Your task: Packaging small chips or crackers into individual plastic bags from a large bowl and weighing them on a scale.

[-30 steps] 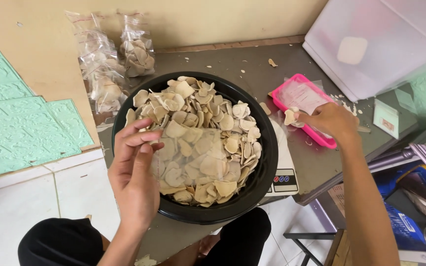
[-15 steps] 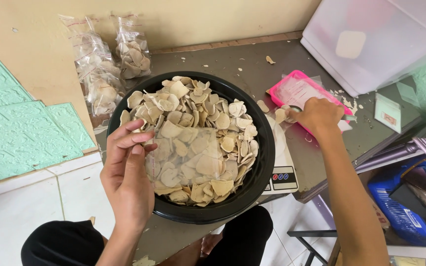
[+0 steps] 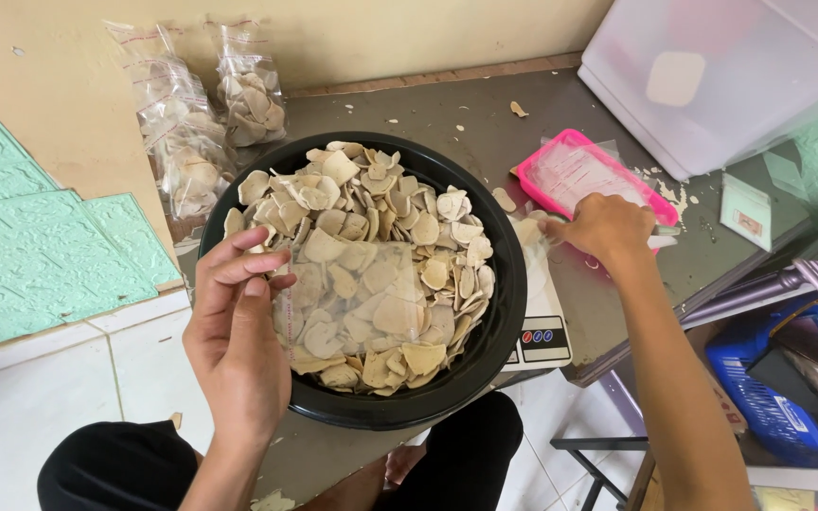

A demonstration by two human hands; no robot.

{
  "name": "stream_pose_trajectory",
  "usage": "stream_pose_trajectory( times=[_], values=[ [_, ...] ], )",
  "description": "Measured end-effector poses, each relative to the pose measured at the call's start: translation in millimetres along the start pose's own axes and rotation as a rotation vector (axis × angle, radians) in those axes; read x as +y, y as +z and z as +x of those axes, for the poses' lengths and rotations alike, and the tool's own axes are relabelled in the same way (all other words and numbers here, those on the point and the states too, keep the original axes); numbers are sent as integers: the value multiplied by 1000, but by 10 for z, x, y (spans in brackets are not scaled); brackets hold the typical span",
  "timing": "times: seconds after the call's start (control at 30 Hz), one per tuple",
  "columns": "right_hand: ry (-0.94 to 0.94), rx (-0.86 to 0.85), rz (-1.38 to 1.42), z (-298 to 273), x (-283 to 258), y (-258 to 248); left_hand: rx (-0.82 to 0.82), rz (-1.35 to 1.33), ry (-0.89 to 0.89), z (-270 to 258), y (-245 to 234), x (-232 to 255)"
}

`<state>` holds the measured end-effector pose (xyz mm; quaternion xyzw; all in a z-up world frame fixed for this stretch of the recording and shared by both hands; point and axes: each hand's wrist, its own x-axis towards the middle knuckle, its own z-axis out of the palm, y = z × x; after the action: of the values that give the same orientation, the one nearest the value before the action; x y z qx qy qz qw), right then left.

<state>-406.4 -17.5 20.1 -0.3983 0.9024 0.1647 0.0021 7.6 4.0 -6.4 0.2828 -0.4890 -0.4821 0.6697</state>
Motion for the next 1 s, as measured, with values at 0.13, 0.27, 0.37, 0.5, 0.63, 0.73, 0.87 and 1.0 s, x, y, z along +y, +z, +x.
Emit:
stream_pose_trajectory(
  times=[0.13,0.27,0.37,0.5,0.63,0.73,0.87,1.0],
  values=[
    [-65,-46,202,-5,35,-30,4,-1,-3,-4,3,3],
    [-77,-124,255,25,38,-55,-1,-4,4,-3,1,6],
    [-129,-142,252,102,86,18,1,0,0,-2,5,10],
    [-162,-113,64,-34,29,-91,12,-1,-10,-1,11,18],
    [-161,-51,-26,43,54,-20,3,-9,-7,-4,0,2],
    [-191,21,-130,101,103,25,0,-18,8,-1,2,0],
    [-220,53,-144,-2,146,-35,5,-13,3,-1,5,4],
    [-139,80,-286,-103,179,-86,2,-14,9,-1,4,-2]
  ],
)
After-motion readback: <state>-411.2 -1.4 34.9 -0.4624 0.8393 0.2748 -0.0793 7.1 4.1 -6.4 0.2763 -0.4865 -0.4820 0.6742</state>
